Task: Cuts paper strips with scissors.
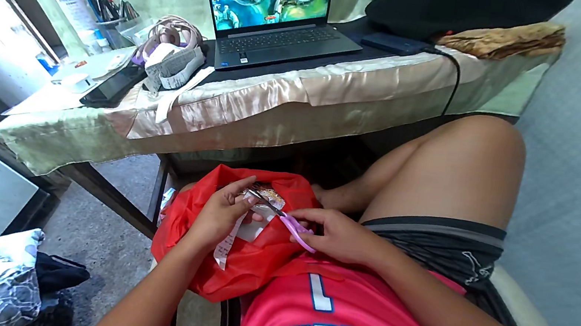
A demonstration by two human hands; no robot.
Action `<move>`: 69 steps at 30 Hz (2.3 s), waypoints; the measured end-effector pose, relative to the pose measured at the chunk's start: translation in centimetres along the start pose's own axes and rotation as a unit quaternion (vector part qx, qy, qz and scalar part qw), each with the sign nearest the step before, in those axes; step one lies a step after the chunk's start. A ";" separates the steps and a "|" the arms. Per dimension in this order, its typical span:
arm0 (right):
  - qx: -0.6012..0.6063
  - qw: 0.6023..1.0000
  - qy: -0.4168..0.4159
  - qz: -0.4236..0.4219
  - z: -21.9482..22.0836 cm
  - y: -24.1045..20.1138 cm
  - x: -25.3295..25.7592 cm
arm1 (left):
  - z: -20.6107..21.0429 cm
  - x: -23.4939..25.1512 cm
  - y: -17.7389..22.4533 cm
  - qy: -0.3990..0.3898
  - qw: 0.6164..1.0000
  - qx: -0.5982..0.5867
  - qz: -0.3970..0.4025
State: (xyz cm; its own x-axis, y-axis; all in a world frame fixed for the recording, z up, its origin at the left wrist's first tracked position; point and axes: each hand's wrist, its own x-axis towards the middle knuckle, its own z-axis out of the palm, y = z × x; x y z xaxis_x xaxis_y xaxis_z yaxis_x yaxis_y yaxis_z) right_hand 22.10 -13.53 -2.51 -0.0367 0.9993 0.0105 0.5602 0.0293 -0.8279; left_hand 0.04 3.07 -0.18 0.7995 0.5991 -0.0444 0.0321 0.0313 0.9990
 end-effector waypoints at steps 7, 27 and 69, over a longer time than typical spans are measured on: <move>-0.007 1.000 0.003 0.003 -0.1 -0.1 0.0 | -0.1 0.1 -0.2 0.000 1.000 0.005 0.002; -0.008 1.000 0.005 -0.008 -0.1 0.0 0.0 | -0.1 0.1 0.0 -0.002 1.000 0.004 0.002; -0.012 1.000 0.005 -0.005 -0.3 0.1 0.0 | -0.1 0.0 -0.1 -0.013 1.000 0.015 0.011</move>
State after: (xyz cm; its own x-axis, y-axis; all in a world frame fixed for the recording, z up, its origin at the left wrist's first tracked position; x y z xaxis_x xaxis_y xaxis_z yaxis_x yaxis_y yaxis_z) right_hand 22.41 -13.56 -2.48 -0.0340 0.9991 0.0235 0.5793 0.0388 -0.8142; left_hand 0.02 3.12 -0.29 0.8154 0.5785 -0.0236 0.0329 -0.0056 0.9994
